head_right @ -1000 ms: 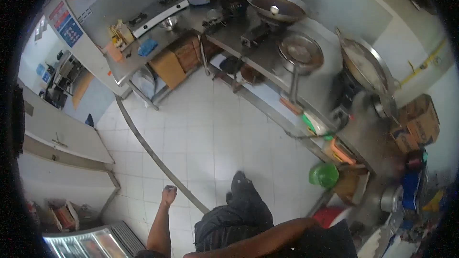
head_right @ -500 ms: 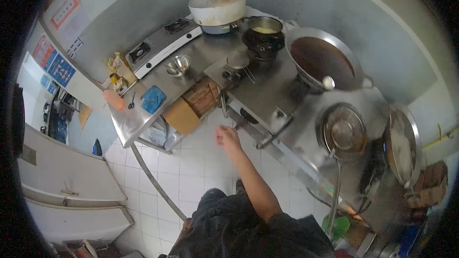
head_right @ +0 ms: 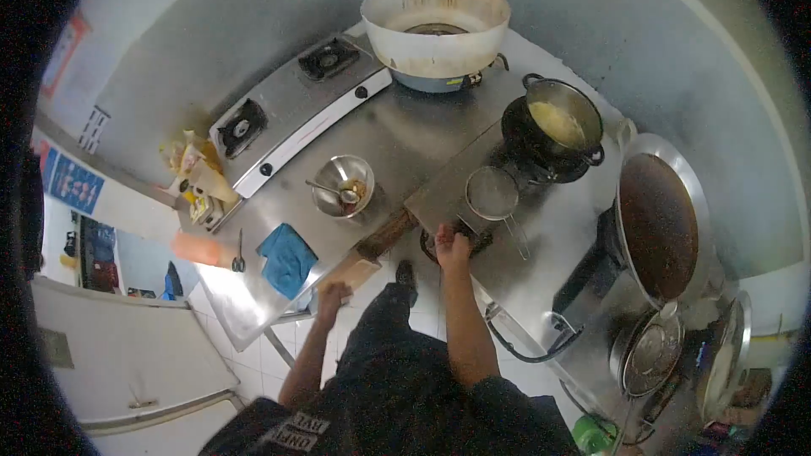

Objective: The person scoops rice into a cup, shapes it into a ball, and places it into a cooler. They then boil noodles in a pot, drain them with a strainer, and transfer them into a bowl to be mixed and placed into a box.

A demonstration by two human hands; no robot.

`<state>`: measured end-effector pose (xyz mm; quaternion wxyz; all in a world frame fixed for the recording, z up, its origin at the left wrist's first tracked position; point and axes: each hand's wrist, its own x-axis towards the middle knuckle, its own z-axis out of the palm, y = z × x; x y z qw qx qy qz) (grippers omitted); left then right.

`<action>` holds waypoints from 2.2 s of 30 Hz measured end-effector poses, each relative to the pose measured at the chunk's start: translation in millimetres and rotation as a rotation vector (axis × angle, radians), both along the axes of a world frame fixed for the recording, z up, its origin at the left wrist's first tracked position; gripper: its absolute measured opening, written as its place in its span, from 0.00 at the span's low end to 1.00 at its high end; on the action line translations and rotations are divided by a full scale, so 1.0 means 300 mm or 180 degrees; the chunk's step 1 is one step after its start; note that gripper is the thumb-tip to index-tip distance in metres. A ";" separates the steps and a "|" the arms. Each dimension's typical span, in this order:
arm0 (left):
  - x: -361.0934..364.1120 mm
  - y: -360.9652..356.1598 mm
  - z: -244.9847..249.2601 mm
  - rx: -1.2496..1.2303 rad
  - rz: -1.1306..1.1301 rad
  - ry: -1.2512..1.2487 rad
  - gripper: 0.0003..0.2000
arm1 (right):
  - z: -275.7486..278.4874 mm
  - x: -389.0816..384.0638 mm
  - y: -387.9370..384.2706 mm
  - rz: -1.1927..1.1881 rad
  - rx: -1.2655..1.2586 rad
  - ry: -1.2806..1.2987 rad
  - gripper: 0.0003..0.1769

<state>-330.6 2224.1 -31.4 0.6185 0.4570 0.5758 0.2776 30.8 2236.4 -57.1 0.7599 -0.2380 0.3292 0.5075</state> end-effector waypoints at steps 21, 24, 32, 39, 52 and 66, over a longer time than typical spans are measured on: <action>0.086 0.702 -0.182 -0.0439 -0.0044 -0.0900 0.28 | -0.041 -0.073 0.022 -0.1416 0.0371 0.0910 0.21; 0.167 0.715 -0.105 -0.0154 -0.0284 -0.0593 0.27 | 0.122 -0.092 -0.044 0.0539 -0.0582 -0.0120 0.30; 0.430 0.745 -0.242 0.1405 -0.1422 0.1317 0.25 | 0.279 0.310 -0.252 0.1512 -0.5284 -0.7374 0.32; 0.703 0.739 -0.293 0.1720 -0.1790 0.1088 0.23 | 0.231 0.416 -0.288 0.3622 -0.3572 -0.7084 0.28; 0.846 0.800 -0.535 0.3165 -0.2218 0.2047 0.30 | 1.191 0.570 -0.155 0.2754 -0.4841 -0.6377 0.13; 0.914 0.747 -0.119 0.0181 -0.1715 -0.0086 0.27 | 0.806 1.062 0.336 0.6032 -0.4993 -0.7198 0.11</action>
